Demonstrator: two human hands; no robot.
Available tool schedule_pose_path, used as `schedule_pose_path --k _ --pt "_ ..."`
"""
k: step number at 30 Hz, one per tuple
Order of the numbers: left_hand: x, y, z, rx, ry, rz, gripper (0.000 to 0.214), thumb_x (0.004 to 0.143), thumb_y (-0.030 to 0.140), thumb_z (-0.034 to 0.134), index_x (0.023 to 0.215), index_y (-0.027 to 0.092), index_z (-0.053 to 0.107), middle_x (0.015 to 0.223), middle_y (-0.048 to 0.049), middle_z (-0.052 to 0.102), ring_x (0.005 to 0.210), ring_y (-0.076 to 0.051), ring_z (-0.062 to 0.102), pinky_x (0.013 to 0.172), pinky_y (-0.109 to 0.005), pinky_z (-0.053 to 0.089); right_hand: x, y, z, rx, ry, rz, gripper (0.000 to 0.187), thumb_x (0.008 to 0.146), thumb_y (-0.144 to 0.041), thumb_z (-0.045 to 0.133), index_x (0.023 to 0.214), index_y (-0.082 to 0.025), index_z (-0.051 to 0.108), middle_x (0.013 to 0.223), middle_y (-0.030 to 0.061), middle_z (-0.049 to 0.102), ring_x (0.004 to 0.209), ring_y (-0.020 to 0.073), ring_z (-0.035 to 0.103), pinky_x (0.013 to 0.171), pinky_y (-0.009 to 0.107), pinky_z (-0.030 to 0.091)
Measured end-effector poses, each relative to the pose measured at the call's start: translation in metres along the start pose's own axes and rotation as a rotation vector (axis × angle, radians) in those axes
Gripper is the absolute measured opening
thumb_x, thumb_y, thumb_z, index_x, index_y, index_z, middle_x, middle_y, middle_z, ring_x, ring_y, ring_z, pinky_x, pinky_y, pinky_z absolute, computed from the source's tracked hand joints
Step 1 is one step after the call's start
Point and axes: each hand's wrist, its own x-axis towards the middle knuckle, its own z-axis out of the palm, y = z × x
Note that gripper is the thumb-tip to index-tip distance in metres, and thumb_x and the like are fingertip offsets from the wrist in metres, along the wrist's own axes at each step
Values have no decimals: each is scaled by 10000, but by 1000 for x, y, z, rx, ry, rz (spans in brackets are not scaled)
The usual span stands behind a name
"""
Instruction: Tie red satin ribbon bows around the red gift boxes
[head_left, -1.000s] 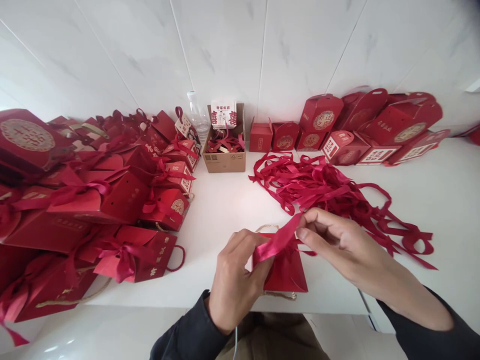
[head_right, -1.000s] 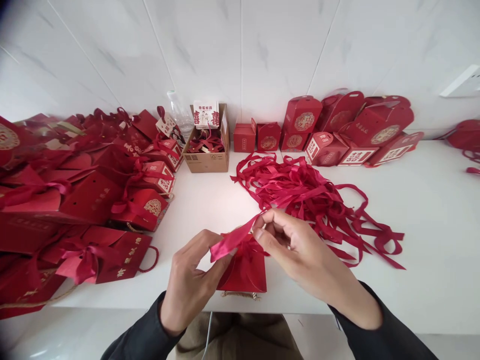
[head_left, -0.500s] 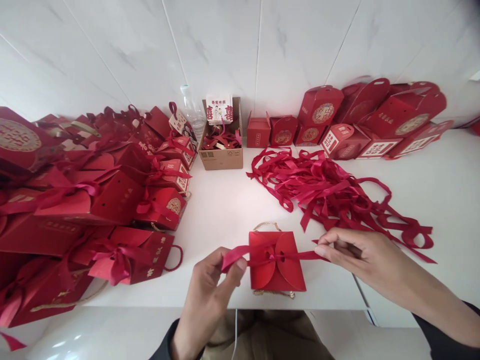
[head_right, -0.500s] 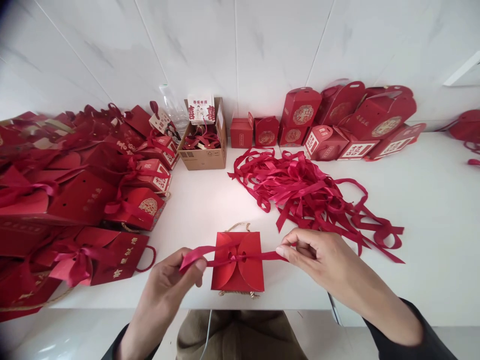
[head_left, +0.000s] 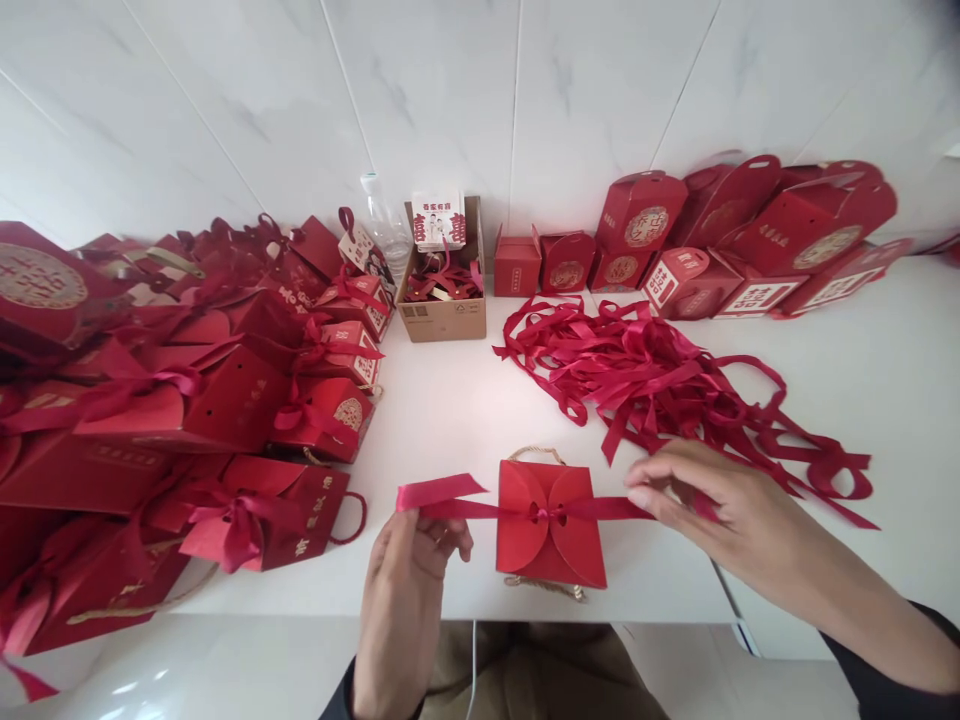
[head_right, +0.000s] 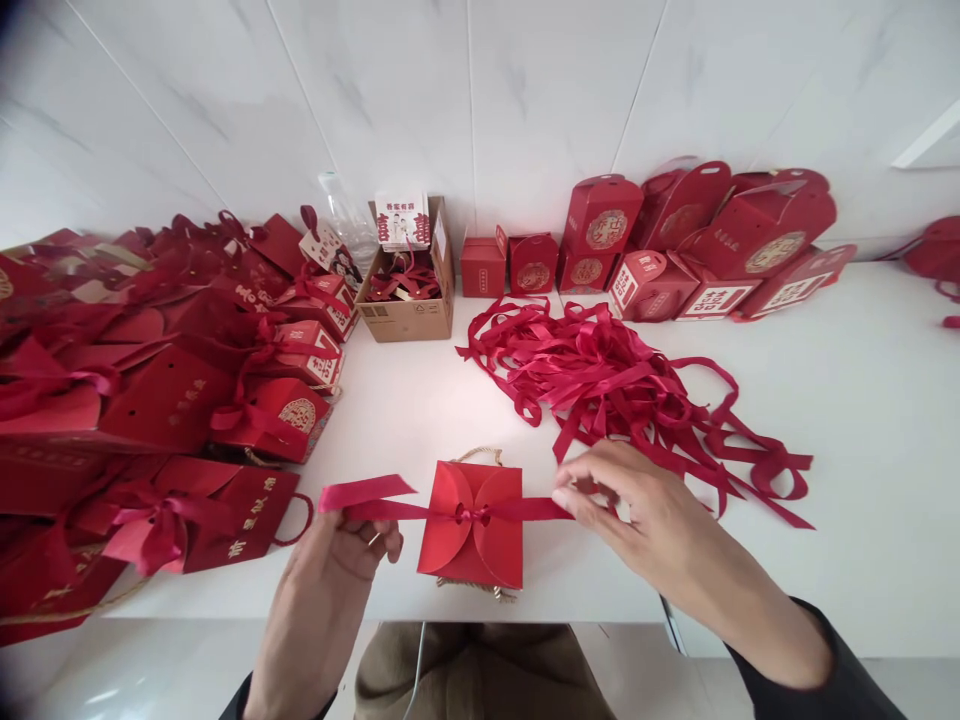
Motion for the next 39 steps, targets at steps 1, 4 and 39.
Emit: schedule_pose_path --k 1,4,39 --pt "-1 3 0 -21 -16 -37 455 736 580 831 920 168 775 760 -49 659 674 -179 579 593 -303 510 0 0 1 20 47 19 357 960 -619 587 923 -290 721 926 26 745 755 205 683 581 259 512" --pt "-4 8 1 -18 -118 -195 614 860 662 639 1115 121 779 819 -91 648 723 -200 566 591 -323 493 -8 2 8 88 -19 156 504 980 -687 500 807 -251 686 726 42 688 613 213 627 527 294 473" --pt "18 60 108 635 -587 553 312 1028 411 486 845 185 599 726 6 551 652 -135 471 589 -255 397 49 -110 1 687 -15 -98 313 979 -528 679 905 -226 641 720 -49 499 624 119 447 555 226 398"
